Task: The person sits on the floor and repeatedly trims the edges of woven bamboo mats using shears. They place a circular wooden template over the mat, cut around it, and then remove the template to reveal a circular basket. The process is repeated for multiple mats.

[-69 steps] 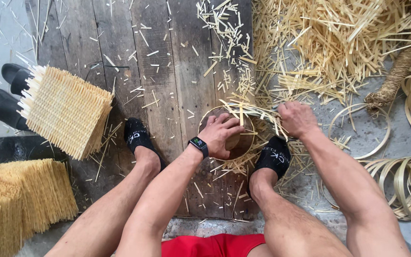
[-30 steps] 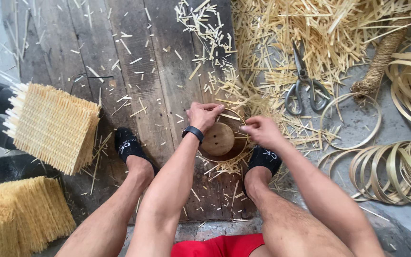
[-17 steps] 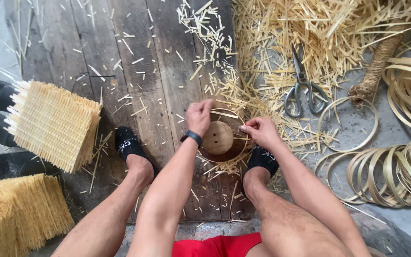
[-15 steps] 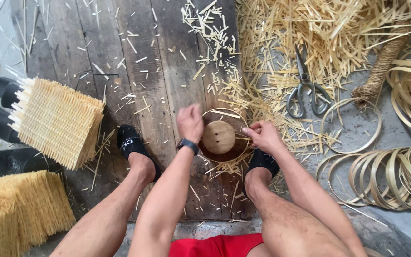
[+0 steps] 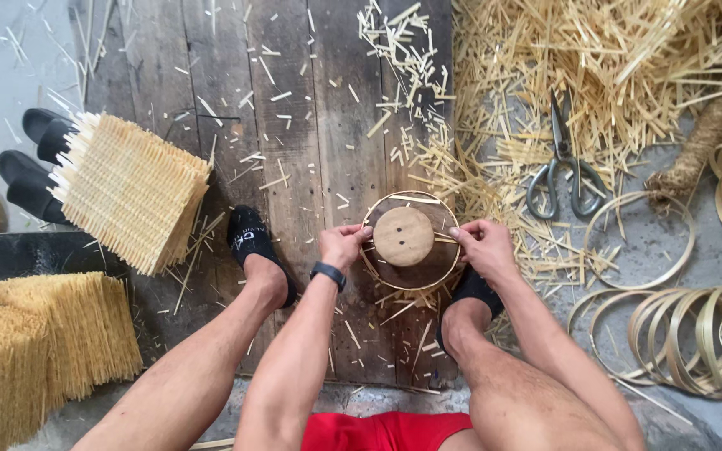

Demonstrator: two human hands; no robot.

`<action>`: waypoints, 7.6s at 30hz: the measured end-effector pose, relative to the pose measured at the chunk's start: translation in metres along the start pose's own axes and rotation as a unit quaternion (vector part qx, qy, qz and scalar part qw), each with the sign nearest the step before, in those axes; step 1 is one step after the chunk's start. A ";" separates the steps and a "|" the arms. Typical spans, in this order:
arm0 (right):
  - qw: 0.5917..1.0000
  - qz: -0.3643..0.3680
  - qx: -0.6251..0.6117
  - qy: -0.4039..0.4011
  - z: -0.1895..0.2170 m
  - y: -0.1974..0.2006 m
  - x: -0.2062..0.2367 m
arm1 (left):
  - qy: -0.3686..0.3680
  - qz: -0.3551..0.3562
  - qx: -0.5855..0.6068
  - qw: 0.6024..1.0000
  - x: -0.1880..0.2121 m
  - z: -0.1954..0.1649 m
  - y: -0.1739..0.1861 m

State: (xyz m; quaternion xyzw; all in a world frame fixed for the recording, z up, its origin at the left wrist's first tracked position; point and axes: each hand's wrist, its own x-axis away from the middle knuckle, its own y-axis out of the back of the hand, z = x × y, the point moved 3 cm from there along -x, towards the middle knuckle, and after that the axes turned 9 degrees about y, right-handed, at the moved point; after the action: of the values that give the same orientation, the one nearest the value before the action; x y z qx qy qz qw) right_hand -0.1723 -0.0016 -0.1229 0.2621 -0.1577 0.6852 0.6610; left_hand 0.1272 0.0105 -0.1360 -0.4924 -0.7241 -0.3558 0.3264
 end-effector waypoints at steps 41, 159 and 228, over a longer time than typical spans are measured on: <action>0.892 0.193 -0.402 0.065 0.055 0.032 0.039 | 0.041 0.031 -0.313 0.948 -0.013 -0.011 0.078; 0.637 0.075 0.458 0.615 0.339 0.058 0.224 | -0.705 0.085 -0.149 0.689 0.329 -0.185 -0.024; 0.946 -0.112 0.240 0.187 0.104 -0.042 0.003 | -0.332 -0.207 -0.176 0.903 0.024 -0.058 0.038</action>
State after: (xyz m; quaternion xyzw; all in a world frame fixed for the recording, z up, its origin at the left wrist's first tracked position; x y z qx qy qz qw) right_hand -0.1150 -0.0542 -0.0421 0.2963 0.1686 0.6611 0.6684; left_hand 0.1632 -0.0165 -0.0780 -0.4708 -0.8018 -0.3525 -0.1060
